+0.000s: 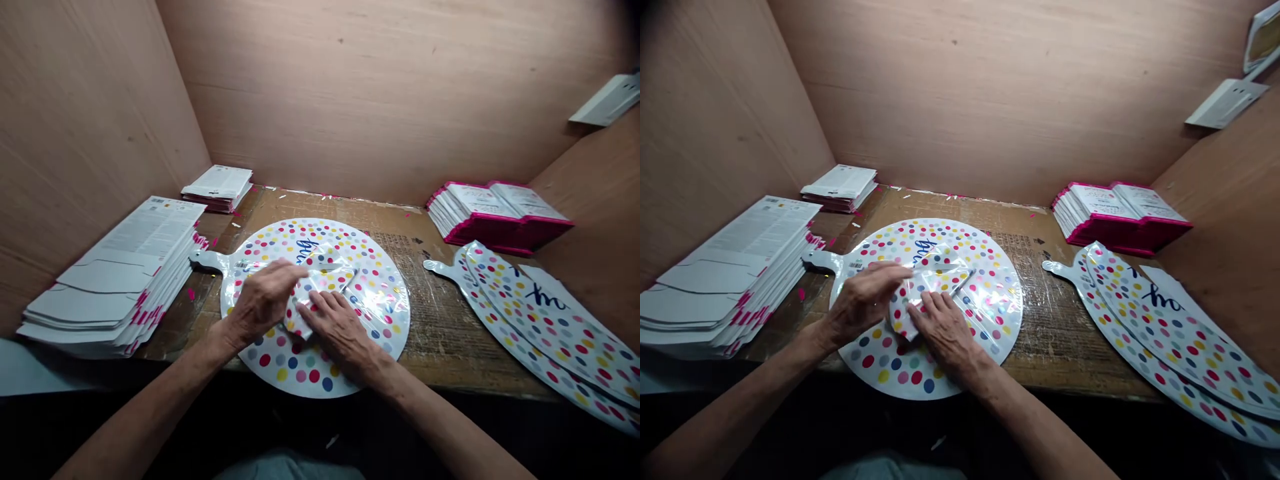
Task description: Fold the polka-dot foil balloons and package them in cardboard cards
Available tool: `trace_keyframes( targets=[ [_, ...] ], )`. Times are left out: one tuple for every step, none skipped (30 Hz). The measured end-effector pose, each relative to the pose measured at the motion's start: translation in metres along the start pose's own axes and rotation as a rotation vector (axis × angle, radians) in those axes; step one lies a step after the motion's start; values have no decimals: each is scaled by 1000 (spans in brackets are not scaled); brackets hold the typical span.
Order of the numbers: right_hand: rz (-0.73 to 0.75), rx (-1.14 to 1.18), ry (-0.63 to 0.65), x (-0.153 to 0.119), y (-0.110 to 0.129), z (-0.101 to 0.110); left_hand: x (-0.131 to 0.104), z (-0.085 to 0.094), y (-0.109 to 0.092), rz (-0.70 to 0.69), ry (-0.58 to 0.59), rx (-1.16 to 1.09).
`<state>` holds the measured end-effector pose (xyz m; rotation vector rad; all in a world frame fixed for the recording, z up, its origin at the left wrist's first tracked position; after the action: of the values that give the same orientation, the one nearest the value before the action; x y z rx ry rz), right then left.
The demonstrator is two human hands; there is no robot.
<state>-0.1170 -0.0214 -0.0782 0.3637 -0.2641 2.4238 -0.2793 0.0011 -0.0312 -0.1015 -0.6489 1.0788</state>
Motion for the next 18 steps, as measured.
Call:
trace_keyframes(
  targets=[
    [58,42,7,-14,-3,5,2,-3,-1,-134,114,-54],
    [110,88,20,-27,-7,10,3,-7,1,-206,236,-88],
    [146,141,29,-38,-11,14,4,-11,6,-221,339,-103],
    [157,205,29,-47,-17,17,4,-16,13,-194,404,-104],
    [128,287,20,-52,-23,19,4,-20,20,-150,431,-106],
    [50,384,5,-54,-31,19,3,-23,26,-109,431,-122],
    [-80,479,-21,-52,-41,17,1,-26,30,-76,412,-156],
    [-254,553,-53,-47,-52,13,-1,-28,31,-40,380,-207],
    [-446,587,-86,-41,-64,7,-3,-31,32,14,337,-261],
    [-626,573,-112,-34,-73,1,-4,-33,31,94,283,-298],
    [-768,519,-122,-25,-81,-4,-4,-36,29,194,216,-299],
    [-857,443,-113,-15,-87,-8,-4,-38,27,303,141,-254],
    [-902,360,-77,-5,-90,-12,-4,-40,25,400,71,-172],
    [-922,275,-14,5,-91,-14,-3,-43,22,469,19,-66],
    [-928,179,71,13,-91,-14,-1,-45,18,504,-9,44],
    [-925,85,166,21,-90,-14,1,-49,14,517,-17,141],
    [-909,4,262,28,-88,-12,3,-52,11,519,-11,220],
    [-886,-58,343,34,-87,-10,4,-56,8,513,1,285]
  ],
)
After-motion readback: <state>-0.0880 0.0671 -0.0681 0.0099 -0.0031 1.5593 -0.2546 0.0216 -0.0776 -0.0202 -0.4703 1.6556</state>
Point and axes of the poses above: each hand's wrist, its own x-axis towards the middle knuckle, its own z-axis out of the back of the hand, y = z × x, the point moved 3 cm from there along x, towards the middle knuckle, and after that the axes turned 5 degrees about -y, right-handed, at the moved point
